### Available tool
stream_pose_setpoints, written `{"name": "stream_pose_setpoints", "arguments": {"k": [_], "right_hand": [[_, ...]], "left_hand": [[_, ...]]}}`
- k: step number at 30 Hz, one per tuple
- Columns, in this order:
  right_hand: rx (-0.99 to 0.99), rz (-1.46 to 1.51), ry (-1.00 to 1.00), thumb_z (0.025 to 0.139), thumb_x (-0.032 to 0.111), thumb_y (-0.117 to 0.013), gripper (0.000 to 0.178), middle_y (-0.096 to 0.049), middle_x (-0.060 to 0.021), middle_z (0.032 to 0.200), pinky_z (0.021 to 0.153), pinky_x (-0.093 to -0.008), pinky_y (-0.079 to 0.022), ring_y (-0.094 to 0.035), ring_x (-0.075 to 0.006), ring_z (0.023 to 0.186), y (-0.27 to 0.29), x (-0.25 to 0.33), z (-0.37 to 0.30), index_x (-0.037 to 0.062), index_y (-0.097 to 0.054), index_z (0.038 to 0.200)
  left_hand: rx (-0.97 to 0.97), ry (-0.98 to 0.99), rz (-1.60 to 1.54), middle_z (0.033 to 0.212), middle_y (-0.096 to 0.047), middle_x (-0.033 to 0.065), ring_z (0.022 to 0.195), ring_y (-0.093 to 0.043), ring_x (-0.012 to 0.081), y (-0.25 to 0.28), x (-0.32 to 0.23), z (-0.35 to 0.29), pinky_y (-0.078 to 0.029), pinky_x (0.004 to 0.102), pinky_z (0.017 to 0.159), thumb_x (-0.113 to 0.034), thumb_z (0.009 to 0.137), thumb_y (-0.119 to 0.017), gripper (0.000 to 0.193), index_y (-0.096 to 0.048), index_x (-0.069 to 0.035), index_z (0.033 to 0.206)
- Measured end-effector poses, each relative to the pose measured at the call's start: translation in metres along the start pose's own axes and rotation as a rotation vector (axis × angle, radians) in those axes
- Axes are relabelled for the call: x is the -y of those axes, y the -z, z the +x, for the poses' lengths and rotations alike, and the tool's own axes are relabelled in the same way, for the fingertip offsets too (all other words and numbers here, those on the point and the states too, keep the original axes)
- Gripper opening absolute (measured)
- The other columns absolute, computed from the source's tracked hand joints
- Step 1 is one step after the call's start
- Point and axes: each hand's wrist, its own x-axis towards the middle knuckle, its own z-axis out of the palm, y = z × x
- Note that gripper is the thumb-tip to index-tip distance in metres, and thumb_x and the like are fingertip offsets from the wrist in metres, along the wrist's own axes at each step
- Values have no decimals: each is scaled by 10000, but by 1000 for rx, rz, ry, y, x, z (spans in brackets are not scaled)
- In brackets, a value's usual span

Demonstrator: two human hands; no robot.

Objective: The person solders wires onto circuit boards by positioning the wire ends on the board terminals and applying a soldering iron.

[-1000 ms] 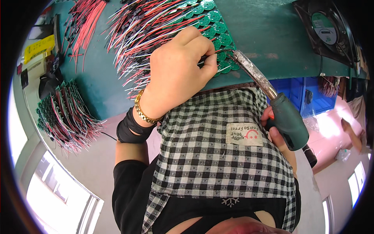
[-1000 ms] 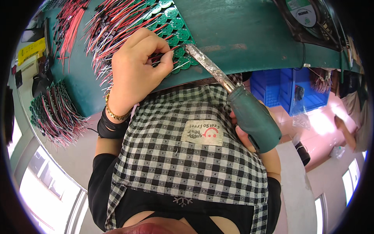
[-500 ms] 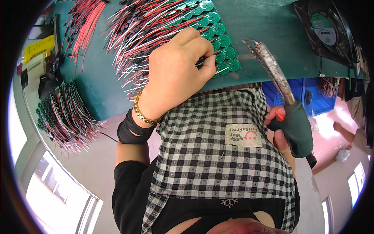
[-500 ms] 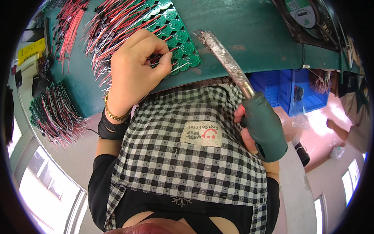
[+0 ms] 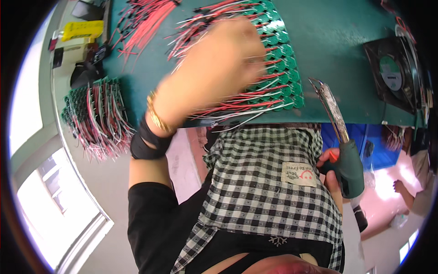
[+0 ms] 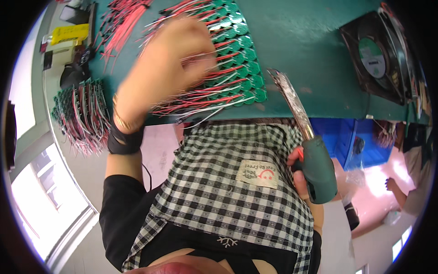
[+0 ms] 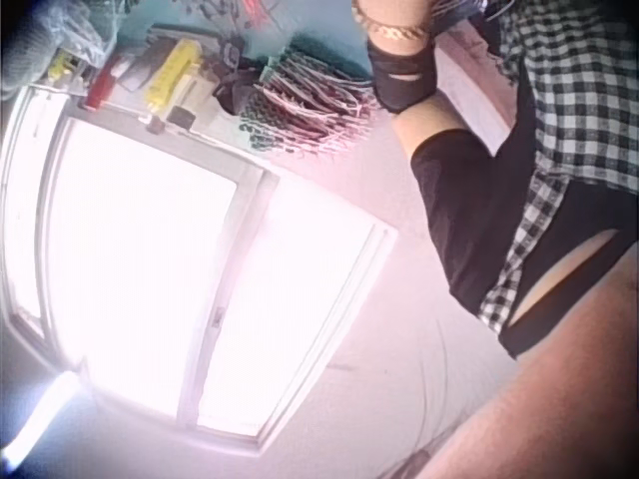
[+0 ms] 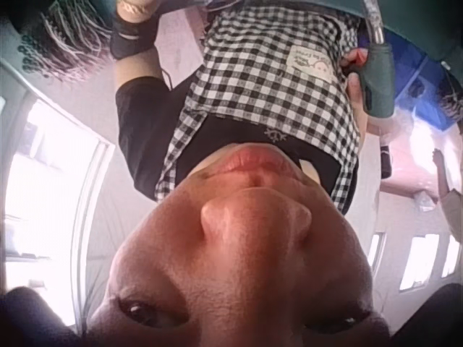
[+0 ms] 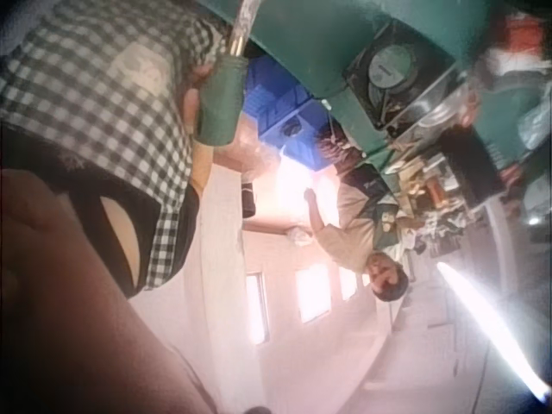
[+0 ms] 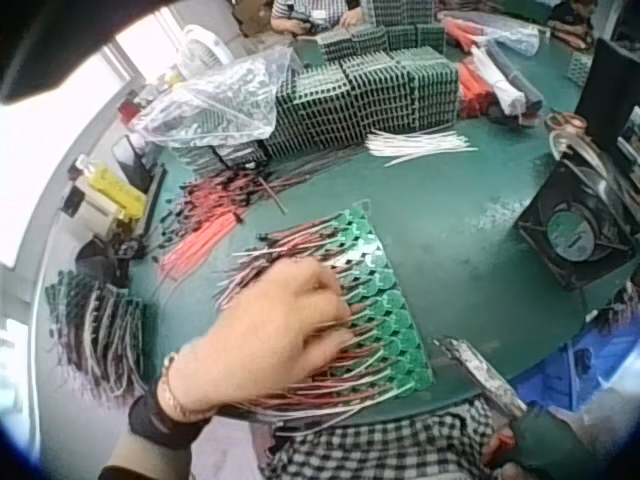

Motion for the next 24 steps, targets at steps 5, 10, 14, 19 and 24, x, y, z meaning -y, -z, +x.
{"name": "stream_pose_setpoints", "arguments": {"k": [5,10,14,19,24], "right_hand": [[-125,99,76,807,271,-634,400,-563,-71,936,714,-273,-448,-553,-142,791,-10,-19,1,12,-535,1096],[-130,120,84,804,279,-639,393,-569,-71,921,701,-267,-448,-553,-139,772,-17,-22,4,-2,-551,1064],[-222,161,139,788,265,-651,344,-580,-69,862,686,-262,-451,-562,-136,739,-19,-30,5,-7,-587,991],[-148,55,233,769,209,-637,298,-594,-82,847,645,-264,-462,-576,-151,689,-9,-42,8,-9,-598,968],[-160,-7,232,751,193,-628,315,-612,-83,860,626,-267,-487,-607,-159,691,-7,-45,6,-6,-603,994]], "left_hand": [[-1,282,338,904,-553,145,896,-498,342,45,120,46,-420,416,821,-95,779,-664,84,-662,-75,861],[230,299,338,915,-530,108,959,-460,328,49,147,55,-397,405,823,-124,780,-669,47,-663,-99,821],[215,27,456,902,-512,101,914,-459,302,43,135,55,-391,398,777,-106,813,-623,42,-601,-72,823],[-263,-12,289,816,-569,103,727,-565,267,43,100,41,-457,345,673,-62,851,-592,56,-577,-42,901],[-324,-11,107,766,-601,58,669,-578,163,28,27,21,-462,266,632,7,880,-568,66,-590,-12,939]]}}
